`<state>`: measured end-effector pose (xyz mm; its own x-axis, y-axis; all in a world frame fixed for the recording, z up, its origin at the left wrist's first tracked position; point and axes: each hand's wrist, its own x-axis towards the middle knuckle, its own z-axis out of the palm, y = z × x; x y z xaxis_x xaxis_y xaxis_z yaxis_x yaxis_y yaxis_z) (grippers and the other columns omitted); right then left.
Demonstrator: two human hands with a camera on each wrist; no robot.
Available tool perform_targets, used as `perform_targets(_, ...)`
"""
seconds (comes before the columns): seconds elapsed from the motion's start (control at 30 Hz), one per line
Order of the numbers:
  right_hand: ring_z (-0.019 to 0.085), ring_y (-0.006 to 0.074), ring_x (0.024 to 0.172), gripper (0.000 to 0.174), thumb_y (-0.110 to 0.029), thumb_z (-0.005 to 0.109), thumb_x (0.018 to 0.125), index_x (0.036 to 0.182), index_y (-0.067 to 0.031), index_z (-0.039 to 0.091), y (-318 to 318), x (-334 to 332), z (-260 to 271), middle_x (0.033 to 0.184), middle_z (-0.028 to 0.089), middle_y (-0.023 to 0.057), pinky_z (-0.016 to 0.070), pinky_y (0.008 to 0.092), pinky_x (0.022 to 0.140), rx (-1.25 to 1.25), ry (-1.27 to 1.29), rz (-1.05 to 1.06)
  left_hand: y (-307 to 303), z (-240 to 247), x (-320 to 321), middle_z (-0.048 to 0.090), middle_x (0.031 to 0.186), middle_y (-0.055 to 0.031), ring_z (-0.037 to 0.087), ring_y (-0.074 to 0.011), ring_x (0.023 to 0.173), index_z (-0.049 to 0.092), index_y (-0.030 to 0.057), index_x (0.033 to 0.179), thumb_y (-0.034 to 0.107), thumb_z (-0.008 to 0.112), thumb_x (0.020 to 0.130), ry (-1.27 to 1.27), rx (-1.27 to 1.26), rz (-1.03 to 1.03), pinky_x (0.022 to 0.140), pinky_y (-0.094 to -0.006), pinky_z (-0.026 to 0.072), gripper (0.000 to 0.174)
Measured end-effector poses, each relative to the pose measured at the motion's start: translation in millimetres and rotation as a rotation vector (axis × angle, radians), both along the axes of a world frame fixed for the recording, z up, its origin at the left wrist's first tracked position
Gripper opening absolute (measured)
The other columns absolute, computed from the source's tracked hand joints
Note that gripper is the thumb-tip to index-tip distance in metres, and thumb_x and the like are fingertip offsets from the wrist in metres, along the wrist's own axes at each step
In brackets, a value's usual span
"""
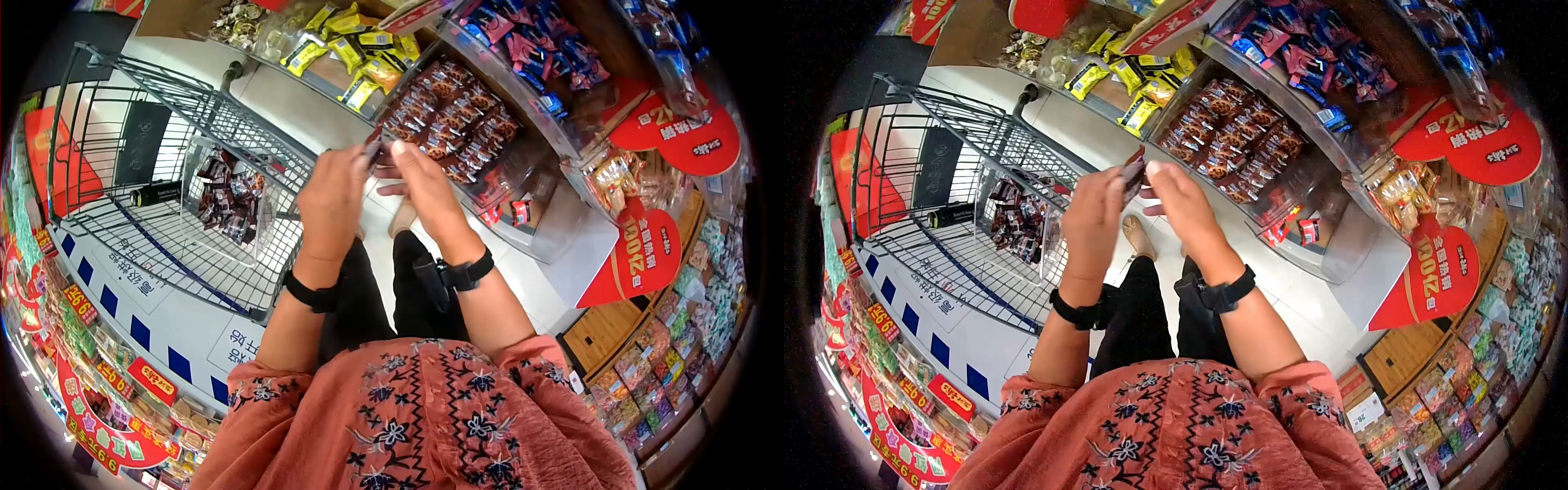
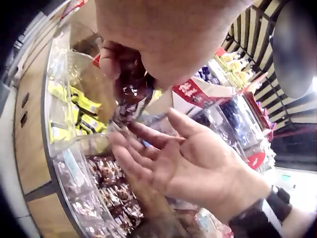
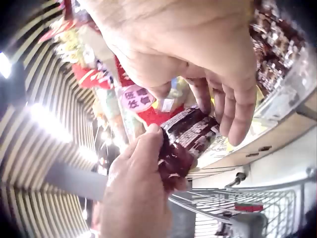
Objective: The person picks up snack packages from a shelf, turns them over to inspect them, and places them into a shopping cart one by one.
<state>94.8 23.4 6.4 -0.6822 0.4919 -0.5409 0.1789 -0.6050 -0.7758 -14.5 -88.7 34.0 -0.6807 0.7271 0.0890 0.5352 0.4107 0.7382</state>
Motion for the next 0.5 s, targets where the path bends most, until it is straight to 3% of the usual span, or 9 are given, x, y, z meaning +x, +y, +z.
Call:
perform_targets(0.03,0.062,0.0142,0.089,0.04,-0.039,0.051,0.102,0.12,-0.005,0.061,3,0,7,0.107,0.065,0.0057,0.0514,0.0283,0.077,-0.227,0.086,-0.045,7,4,7,0.065,0.105,-0.0139,0.066,-0.0284,0.088,0.065,0.0034,0.112,0.01,0.064,0.094,0.028,0.029,-0.074,0.077,-0.0332,0.0535,0.02)
perform_targets(0.07,0.062,0.0143,0.09,0.048,-0.047,0.046,0.103,0.122,-0.0058,0.061,6,3,3,0.109,0.065,0.0052,0.0523,0.0287,0.076,-0.295,0.133,-0.091,15,6,14,0.065,0.106,-0.0138,0.065,-0.0285,0.089,0.065,0.0037,0.113,0.011,0.064,0.094,0.056,0.058,-0.147,0.077,-0.0334,0.0537,0.021)
perform_targets(0.1,0.063,0.0146,0.088,0.04,-0.039,0.05,0.103,0.122,-0.0058,0.06,12,6,7,0.107,0.065,0.0054,0.0529,0.0285,0.074,-0.417,0.167,-0.154,19,6,20,0.064,0.108,-0.0137,0.065,-0.0286,0.09,0.064,0.004,0.114,0.011,0.064,0.093,0.085,0.085,-0.22,0.078,-0.0336,0.0538,0.022)
perform_targets(0.17,0.064,0.0173,0.086,0.034,-0.03,0.054,0.102,0.123,-0.0042,0.059,24,21,-15,0.107,0.065,0.0068,0.0532,0.029,0.072,-0.374,0.125,-0.141,20,2,31,0.063,0.108,-0.0132,0.065,-0.0267,0.09,0.064,0.0045,0.114,0.01,0.064,0.093,-0.037,0.124,-0.247,0.078,-0.0335,0.0537,0.021)
perform_targets(0.2,0.066,0.0206,0.09,0.031,-0.022,0.055,0.1,0.123,-0.0002,0.058,29,20,-6,0.109,0.065,0.0111,0.0569,0.035,0.075,-0.356,0.127,-0.152,22,0,35,0.063,0.108,-0.0129,0.064,-0.0257,0.091,0.065,0.0047,0.114,0.01,0.064,0.093,-0.097,0.148,-0.263,0.078,-0.0334,0.0537,0.021)
perform_targets(0.3,0.068,0.0259,0.097,0.033,-0.019,0.052,0.101,0.123,0.0046,0.055,39,24,-7,0.112,0.065,0.0162,0.0597,0.0424,0.08,-0.367,0.146,-0.194,17,-4,31,0.063,0.11,-0.0131,0.065,-0.0258,0.093,0.063,0.0046,0.116,0.015,0.064,0.094,-0.378,0.087,-0.048,0.077,-0.0321,0.0518,0.025)
perform_targets(0.33,0.068,0.0307,0.1,0.035,-0.018,0.049,0.101,0.125,0.0076,0.053,44,27,-9,0.115,0.065,0.0192,0.06,0.047,0.084,-0.361,0.173,-0.141,14,-13,27,0.063,0.113,-0.013,0.065,-0.0203,0.092,0.06,0.0024,0.121,0.015,0.061,0.096,-0.406,0.005,0.029,0.074,-0.029,0.0513,0.028)
perform_targets(0.5,0.069,0.0352,0.097,0.037,-0.019,0.049,0.101,0.126,0.0075,0.053,52,33,-21,0.117,0.065,0.0208,0.0604,0.0475,0.081,-0.444,0.223,-0.111,29,-34,9,0.063,0.104,-0.0089,0.062,-0.0119,0.085,0.055,-0.0038,0.123,0.029,0.057,0.1,-0.932,0.081,0.178,0.062,-0.0225,0.0466,0.04)
